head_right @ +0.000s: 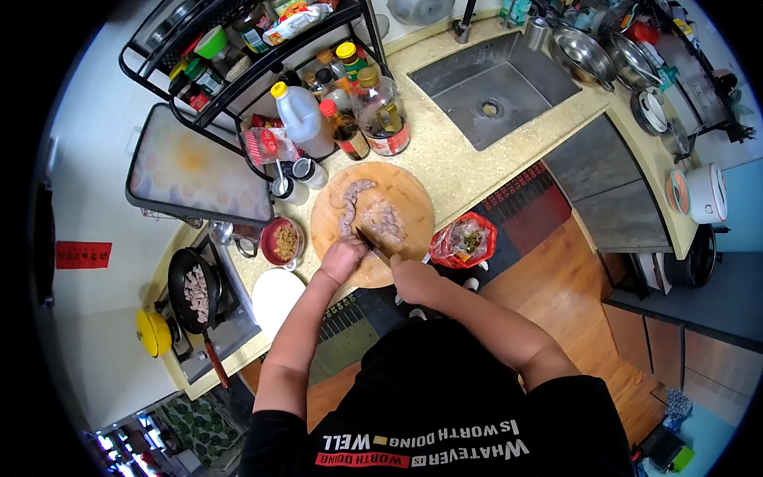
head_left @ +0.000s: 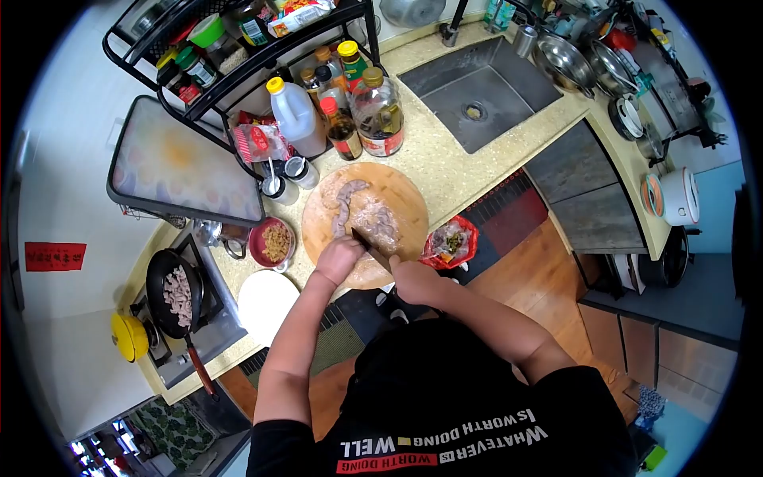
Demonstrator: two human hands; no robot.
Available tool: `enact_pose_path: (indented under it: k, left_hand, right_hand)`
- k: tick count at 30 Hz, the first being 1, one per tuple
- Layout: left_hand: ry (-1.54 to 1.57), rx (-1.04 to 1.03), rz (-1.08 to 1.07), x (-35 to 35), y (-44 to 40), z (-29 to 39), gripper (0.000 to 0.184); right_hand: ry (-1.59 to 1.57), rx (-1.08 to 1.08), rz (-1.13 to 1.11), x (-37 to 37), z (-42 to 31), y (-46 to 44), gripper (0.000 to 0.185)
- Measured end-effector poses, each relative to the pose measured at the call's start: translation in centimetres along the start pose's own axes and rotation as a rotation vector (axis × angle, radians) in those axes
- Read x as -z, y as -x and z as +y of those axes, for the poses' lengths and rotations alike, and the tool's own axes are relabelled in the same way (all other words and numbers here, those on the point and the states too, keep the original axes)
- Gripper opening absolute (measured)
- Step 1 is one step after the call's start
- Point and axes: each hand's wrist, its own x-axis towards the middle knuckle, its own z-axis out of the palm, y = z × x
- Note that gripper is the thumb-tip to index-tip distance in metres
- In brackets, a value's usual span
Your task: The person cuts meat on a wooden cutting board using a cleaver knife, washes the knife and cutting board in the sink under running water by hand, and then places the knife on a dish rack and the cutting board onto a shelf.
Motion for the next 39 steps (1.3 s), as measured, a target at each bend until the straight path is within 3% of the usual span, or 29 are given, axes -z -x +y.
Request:
enact_pose_path:
  k: [8,11,15,16,20,24,34,39]
  left_hand:
    - [-0.021,0.022,-0.037,-0.3,0.1,0.4,0.008]
    - [-0.02,0.028,0.06,-0.2,1.0,1.0,0.011]
    - [-0.104,-0.108,0.243,2.6,1.5,1.8,0.026]
    - [-0.128,-0.1,0.204,1.9,2.1,0.6,0.033]
    - [-0.126,0.147,0.139,0.5,1.4,0.0,0.027]
    - [0.158,0.591,0.187,-1.7,-2.8,3.0,0.028]
    - [0.062,0.235,0.437,-1.4,-1.9,5.1,0.02]
    - [-0.01,0.206,0.384,-2.1,-1.2,4.6,0.013]
  right_hand:
    - [-0.014,-0.073,0.102,-2.8,-1.0,-3.9,0.024]
    - [-0.015,-0.061,0.155,-3.1,-0.3,-4.6,0.023]
    - [0.008,-0.079,0.156,-1.6,0.7,-3.6,0.023]
    - [0.024,-0.091,0.144,-1.1,1.0,-3.2,0.023]
    - [0.017,-0.12,0.238,-0.1,2.7,-2.7,0.023]
    - [-0.001,-0.112,0.275,0.1,3.4,-1.9,0.024]
    - [0.058,-0.063,0.327,-0.6,3.1,0.0,0.024]
    - [0.123,-0.055,0.289,-0.7,2.1,0.4,0.021]
